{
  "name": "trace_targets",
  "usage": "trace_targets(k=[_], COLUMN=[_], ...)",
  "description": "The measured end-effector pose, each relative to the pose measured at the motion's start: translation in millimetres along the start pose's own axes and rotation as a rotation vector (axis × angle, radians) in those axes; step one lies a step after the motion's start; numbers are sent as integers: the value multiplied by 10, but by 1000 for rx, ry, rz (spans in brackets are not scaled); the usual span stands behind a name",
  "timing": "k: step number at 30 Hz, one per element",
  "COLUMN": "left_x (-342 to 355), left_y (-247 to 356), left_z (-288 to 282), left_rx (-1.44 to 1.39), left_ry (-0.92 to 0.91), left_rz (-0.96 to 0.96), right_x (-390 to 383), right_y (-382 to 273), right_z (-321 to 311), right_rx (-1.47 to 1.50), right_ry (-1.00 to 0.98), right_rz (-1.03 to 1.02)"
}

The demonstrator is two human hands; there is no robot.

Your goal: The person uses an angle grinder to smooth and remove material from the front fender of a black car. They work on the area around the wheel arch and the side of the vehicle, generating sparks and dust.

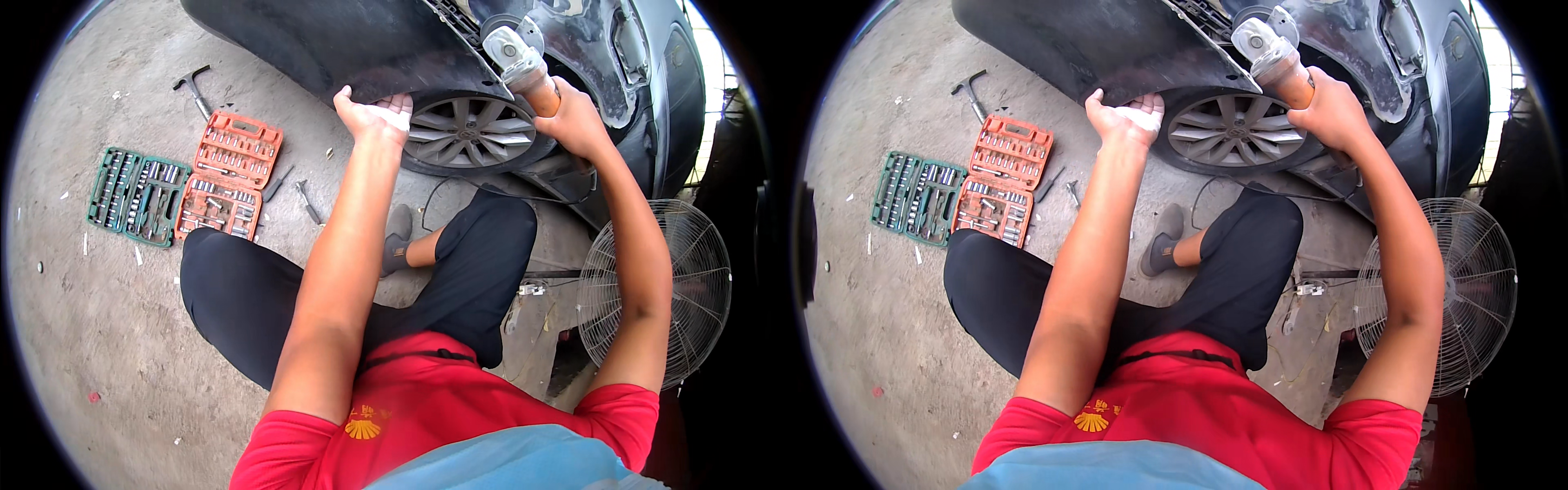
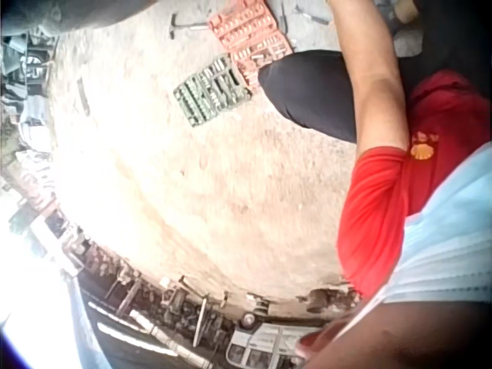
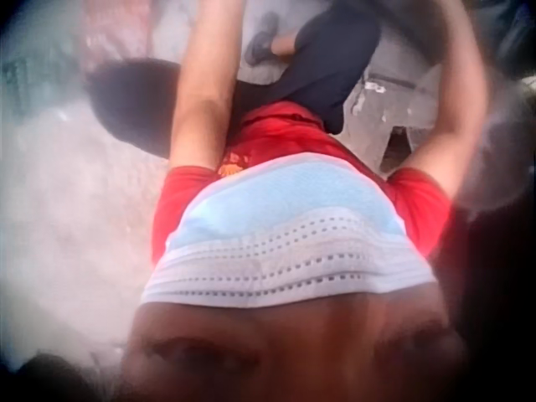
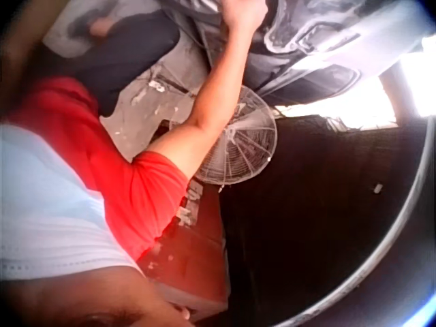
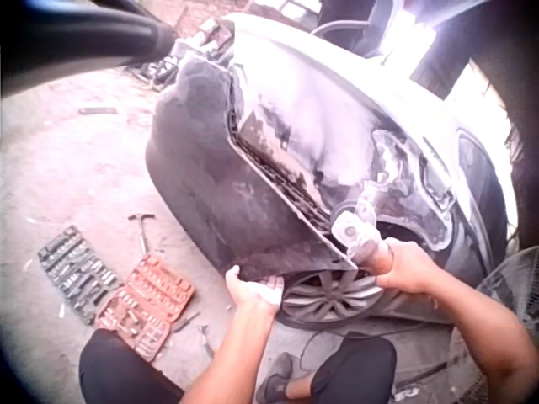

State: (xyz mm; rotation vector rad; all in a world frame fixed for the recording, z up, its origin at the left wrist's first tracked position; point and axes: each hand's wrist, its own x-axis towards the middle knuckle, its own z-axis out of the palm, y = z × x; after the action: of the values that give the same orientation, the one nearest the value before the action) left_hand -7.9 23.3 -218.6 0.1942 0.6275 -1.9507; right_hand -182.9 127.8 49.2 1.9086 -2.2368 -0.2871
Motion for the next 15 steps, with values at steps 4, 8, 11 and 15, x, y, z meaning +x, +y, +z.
trace_targets(k=[4,8,11,15], left_x=[-25,-11,17,42], left_y=[-20,-17,-24,-52], left_z=[23,27,28,42], left_rx=[-8,-11,-15,-15], left_ry=[28,33,31,27], left_rz=[-23,-12,4,18], right_x=[19,71,135,236], right_y=[-57,-212,-293,-308], right_z=[-46,-172,-288,-347], right_rx=[-92,-230,-290,-294], right_ry=[-5,-34,-63,-58], right_rz=[0,5,-4,-56])
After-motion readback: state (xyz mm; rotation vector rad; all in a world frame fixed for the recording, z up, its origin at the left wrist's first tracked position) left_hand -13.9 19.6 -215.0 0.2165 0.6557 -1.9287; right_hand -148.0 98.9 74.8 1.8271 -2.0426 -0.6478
